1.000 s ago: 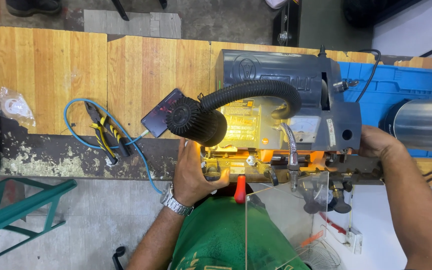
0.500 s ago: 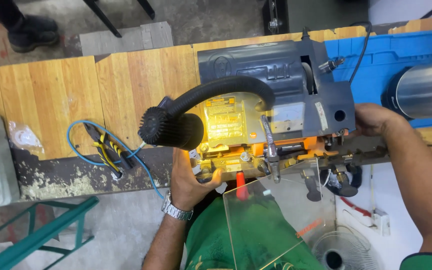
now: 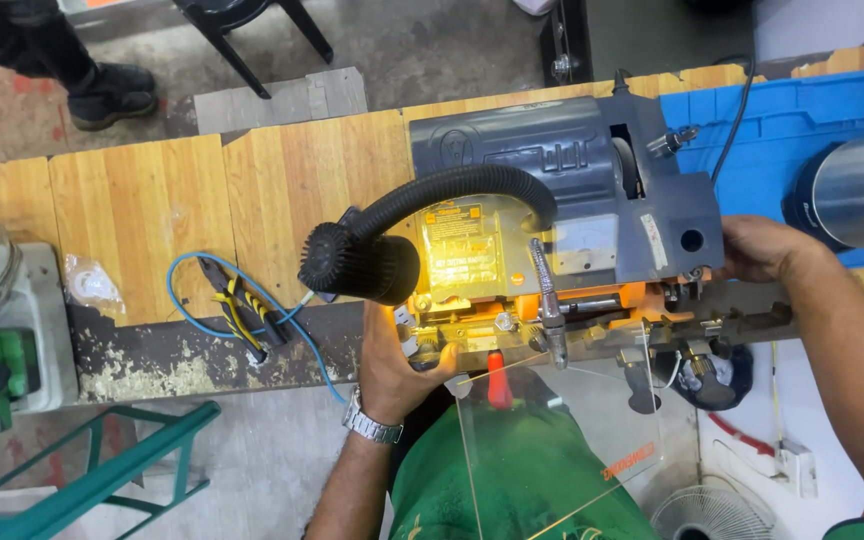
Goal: A person uses a key cutting machine to duplicate a key and then uses pliers for fine finishing work.
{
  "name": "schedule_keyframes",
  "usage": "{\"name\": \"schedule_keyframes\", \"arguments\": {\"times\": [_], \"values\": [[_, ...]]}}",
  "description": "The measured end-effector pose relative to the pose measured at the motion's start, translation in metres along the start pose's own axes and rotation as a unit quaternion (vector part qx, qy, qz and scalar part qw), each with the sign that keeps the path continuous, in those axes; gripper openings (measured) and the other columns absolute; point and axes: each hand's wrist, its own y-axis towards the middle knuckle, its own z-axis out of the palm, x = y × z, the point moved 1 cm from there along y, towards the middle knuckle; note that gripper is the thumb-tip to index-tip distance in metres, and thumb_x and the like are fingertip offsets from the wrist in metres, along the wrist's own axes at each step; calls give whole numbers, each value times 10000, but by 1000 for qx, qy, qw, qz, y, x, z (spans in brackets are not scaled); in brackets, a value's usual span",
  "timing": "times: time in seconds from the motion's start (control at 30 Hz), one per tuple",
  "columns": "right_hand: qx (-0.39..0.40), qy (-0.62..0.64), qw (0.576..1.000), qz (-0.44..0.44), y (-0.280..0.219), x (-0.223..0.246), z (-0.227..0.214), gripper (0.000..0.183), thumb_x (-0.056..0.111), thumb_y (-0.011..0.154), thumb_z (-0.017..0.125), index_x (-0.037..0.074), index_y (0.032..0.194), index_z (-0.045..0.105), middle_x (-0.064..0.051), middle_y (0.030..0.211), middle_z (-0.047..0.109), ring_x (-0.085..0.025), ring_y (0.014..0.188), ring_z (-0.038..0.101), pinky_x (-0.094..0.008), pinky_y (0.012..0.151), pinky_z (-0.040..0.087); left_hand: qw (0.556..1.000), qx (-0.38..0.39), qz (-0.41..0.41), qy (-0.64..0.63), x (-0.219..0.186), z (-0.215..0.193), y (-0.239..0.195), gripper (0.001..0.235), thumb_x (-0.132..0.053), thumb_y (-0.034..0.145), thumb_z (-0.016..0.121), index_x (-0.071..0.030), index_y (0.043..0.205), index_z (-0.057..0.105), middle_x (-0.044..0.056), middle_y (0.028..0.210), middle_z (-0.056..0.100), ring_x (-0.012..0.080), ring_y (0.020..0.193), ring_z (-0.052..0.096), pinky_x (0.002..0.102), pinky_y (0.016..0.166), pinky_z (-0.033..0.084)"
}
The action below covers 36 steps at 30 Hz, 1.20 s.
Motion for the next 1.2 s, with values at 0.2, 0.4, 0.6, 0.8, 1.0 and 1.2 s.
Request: {"name": "schedule_keyframes", "arguments": {"times": [0.2, 0.4, 0.6, 0.8, 1.0, 1.2], "values": [[-46, -54, 997, 13, 5, -3, -7, 242, 201, 1074, 504, -10, 1119, 613, -261, 1017, 707, -421, 877, 687, -537, 745, 579, 999, -20, 49, -7, -1, 0, 0, 897, -253, 625, 879, -26, 1374, 440, 179, 1369, 518, 350, 1318, 484, 464, 1111, 479], [-26, -92, 995, 28, 2, -3, -5, 410, 441, 1085, 448, 77, 1167, 620, -193, 1064, 699, -358, 986, 655, -603, 878, 539, 1000, -11, 16, 10, 1, 2, -5, 845, -284, 612, 892, -45, 1303, 469, 145, 1268, 536, 318, 1220, 517, 441, 973, 556], [17, -4, 1000, -20, -18, 6, 7, 270, 210, 1103, 467, 17, 1244, 593, -185, 1259, 670, -331, 1077, 634, -466, 916, 527, 999, 3, -35, 24, 3, 4, -7, 861, -349, 617, 887, -78, 1321, 474, 93, 1215, 525, 240, 1080, 520, 344, 701, 593], [10, 25, 999, -21, -19, 5, 6, 274, 226, 1077, 518, 37, 1263, 589, -168, 1255, 678, -322, 1109, 644, -461, 940, 524, 999, 6, -33, 5, 2, 4, -5, 923, -318, 612, 892, -90, 1380, 435, 107, 1291, 508, 254, 1161, 516, 335, 732, 606], [41, 19, 999, -26, -21, 5, 8, 245, 226, 1060, 546, 39, 1206, 606, -157, 1179, 679, -306, 1007, 637, -474, 893, 535, 999, 6, -36, 9, 3, 5, -5, 881, -311, 612, 897, -92, 1339, 451, 103, 1258, 510, 242, 1124, 519, 322, 715, 615], [98, 15, 991, -92, 17, -15, -18, 293, 318, 1052, 546, 59, 1168, 623, -151, 971, 692, -286, 800, 642, -434, 640, 522, 999, -24, -22, 27, 0, 2, -4, 845, -352, 629, 882, -68, 1309, 469, 122, 1221, 530, 287, 1164, 523, 432, 948, 555]]}}
